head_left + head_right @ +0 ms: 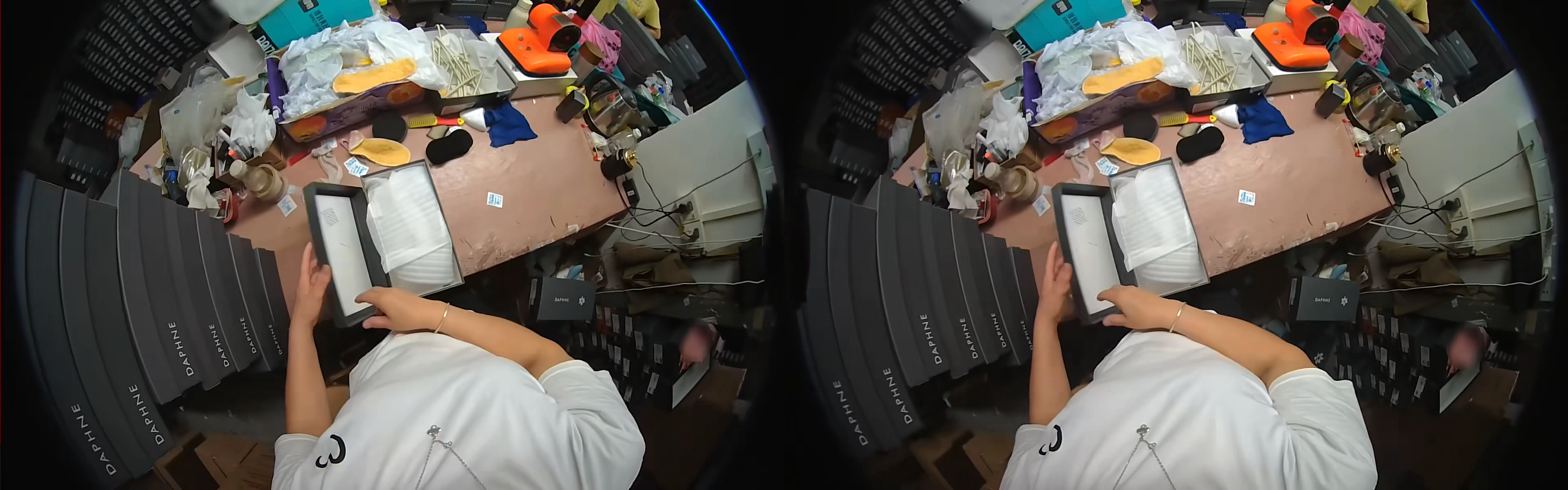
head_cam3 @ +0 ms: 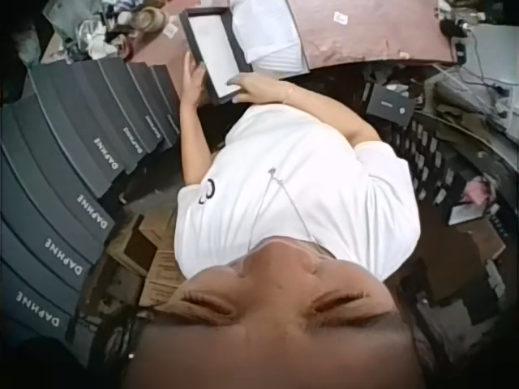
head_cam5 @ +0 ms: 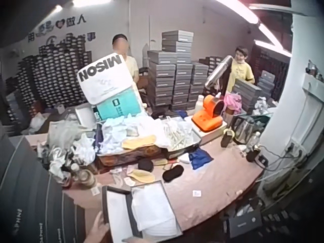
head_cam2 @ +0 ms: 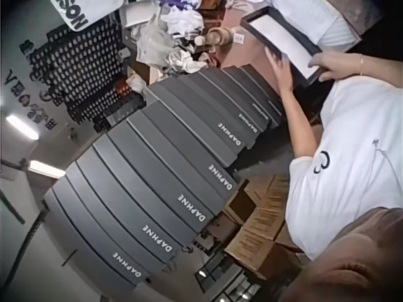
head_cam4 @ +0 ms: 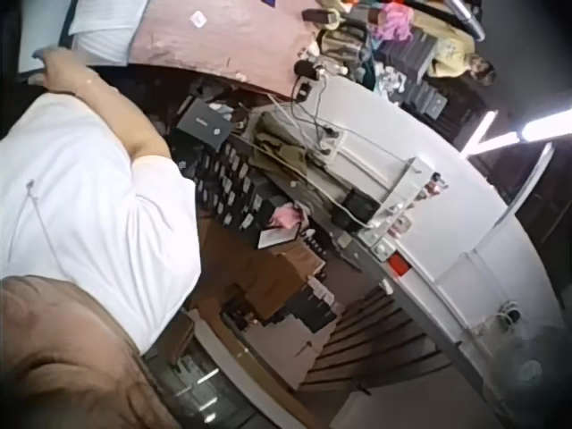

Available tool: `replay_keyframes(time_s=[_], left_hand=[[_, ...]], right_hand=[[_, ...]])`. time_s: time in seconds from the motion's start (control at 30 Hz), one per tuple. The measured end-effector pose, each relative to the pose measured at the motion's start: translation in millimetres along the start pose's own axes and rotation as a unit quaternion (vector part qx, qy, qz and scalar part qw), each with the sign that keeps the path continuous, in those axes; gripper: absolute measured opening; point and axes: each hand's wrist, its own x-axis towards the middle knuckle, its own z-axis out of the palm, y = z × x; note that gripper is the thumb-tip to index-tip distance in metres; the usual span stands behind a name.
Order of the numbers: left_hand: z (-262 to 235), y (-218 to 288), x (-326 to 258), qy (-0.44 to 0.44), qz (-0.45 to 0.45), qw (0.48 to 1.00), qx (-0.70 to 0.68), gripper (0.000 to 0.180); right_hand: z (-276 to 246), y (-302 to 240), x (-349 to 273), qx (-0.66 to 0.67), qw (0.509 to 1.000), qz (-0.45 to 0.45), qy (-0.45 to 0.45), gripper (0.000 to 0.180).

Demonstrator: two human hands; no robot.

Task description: Packaging a pair of high-heeled sandals into a shoe box with protective tissue paper and foam inserts.

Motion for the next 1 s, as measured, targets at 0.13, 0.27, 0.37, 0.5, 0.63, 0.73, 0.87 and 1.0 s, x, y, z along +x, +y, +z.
replay_keyframes(time_s=[0.13, 0.27, 0.37, 0.5, 0.63, 0.73, 0.87, 1.0], left_hand=[[-37.8, -61.3, -17.2, 0.139, 0.070, 0.893, 0.422, 0.072], [35.5, -41.6, -23.5, 0.052, 0.131, 0.903, 0.405, 0.059], [68.5, -32.4, 2.9, 0.048, 0.156, 0.877, 0.452, 0.054], [116.0, -21.9, 19.2, 0.018, 0.222, 0.815, 0.535, 0.055], [152.5, -45.6, 36.7, -0.095, 0.238, 0.761, 0.596, 0.061], [161.5, -60.8, 34.2, -0.087, 0.212, 0.758, 0.611, 0.069], [165.2, -67.5, 8.3, -0.044, 0.175, 0.799, 0.573, 0.078], [142.5, -81.4, 0.2, -0.077, 0.091, 0.820, 0.560, 0.078]], right_hand=[[-38.4, 21.7, -34.0, -0.315, 0.921, 0.047, 0.225, 0.055], [-71.7, 95.6, -23.4, -0.423, 0.872, -0.017, 0.246, 0.046], [-79.8, 133.2, -28.4, -0.108, 0.920, -0.025, 0.376, 0.032], [-95.4, 150.9, -103.7, 0.430, 0.779, 0.341, 0.304, 0.040], [-115.3, 38.5, -100.6, 0.290, 0.937, 0.166, -0.102, 0.032], [-126.4, 19.8, -23.7, 0.131, 0.988, 0.048, 0.073, 0.050], [-98.1, 121.2, 50.9, -0.244, 0.945, 0.006, 0.216, 0.065], [-97.1, 100.9, 65.1, -0.356, 0.921, 0.131, 0.085, 0.067]])
